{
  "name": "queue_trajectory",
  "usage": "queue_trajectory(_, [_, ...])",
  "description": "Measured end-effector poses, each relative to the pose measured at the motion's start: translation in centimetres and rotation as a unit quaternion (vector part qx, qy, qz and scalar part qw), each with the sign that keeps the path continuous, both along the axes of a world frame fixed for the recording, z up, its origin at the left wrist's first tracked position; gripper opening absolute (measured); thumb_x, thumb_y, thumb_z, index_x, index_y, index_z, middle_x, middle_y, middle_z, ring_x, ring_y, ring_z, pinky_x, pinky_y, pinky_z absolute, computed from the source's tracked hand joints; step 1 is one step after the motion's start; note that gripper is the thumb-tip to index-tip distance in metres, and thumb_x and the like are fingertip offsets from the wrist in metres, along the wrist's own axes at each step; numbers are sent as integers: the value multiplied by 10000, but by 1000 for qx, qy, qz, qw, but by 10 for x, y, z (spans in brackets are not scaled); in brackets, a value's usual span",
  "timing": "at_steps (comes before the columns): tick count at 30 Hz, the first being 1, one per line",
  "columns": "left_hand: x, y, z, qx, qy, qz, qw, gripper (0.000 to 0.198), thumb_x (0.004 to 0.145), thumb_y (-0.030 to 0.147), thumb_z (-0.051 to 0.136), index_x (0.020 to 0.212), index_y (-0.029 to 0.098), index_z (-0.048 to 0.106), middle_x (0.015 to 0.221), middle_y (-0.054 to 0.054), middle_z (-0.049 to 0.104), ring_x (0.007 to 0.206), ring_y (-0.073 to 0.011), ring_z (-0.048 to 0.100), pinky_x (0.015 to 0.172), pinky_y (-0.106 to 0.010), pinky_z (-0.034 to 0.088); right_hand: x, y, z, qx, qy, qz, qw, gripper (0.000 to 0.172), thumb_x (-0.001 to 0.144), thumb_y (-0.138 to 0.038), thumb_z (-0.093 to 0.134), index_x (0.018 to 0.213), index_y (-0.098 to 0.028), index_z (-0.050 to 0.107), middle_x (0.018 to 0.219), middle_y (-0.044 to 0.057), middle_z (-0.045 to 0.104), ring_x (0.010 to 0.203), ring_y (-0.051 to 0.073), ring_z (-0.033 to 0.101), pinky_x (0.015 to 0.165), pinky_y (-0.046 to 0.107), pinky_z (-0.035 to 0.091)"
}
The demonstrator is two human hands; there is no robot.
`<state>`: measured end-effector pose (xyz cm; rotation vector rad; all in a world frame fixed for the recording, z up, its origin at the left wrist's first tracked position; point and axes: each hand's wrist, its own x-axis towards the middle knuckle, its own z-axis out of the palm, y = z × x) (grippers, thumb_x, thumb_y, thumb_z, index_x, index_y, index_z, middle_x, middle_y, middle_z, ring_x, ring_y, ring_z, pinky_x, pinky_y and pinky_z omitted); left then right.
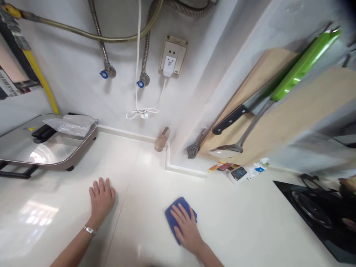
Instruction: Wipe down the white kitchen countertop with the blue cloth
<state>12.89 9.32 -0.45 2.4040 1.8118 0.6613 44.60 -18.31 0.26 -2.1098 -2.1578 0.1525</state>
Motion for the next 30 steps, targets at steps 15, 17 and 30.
queue_trajectory(15, [-1, 1, -8, -20, 32, 5, 999, 593, 986, 286, 283, 1482, -7, 424, 1602, -294, 302, 1559, -406, 12, 1214, -655, 154, -33, 242, 6, 31, 55, 4, 998, 577, 1019, -441, 322, 1561, -242, 327, 1648, 21, 305, 1558, 247, 124, 1280, 546, 22])
queue_trajectory(17, [-2, 2, -9, -28, 32, 7, 999, 601, 980, 293, 292, 1488, 0, 420, 1608, -284, 299, 1560, -404, 22, 1215, -656, 156, -26, 263, 4, 27, 62, -24, 997, 574, 1021, -434, 306, 1560, -236, 328, 1655, 20, 289, 1559, 248, 114, 1275, 550, 8])
queue_trajectory(30, [-4, 3, -10, -12, 38, 5, 999, 598, 981, 297, 305, 1504, 27, 415, 1626, -255, 285, 1567, -370, 25, 1231, -622, 146, -11, 322, 3, 1, 46, -137, 990, 601, 1012, -437, 267, 1585, -254, 260, 1679, 13, 207, 1556, 260, 120, 1251, 608, 72])
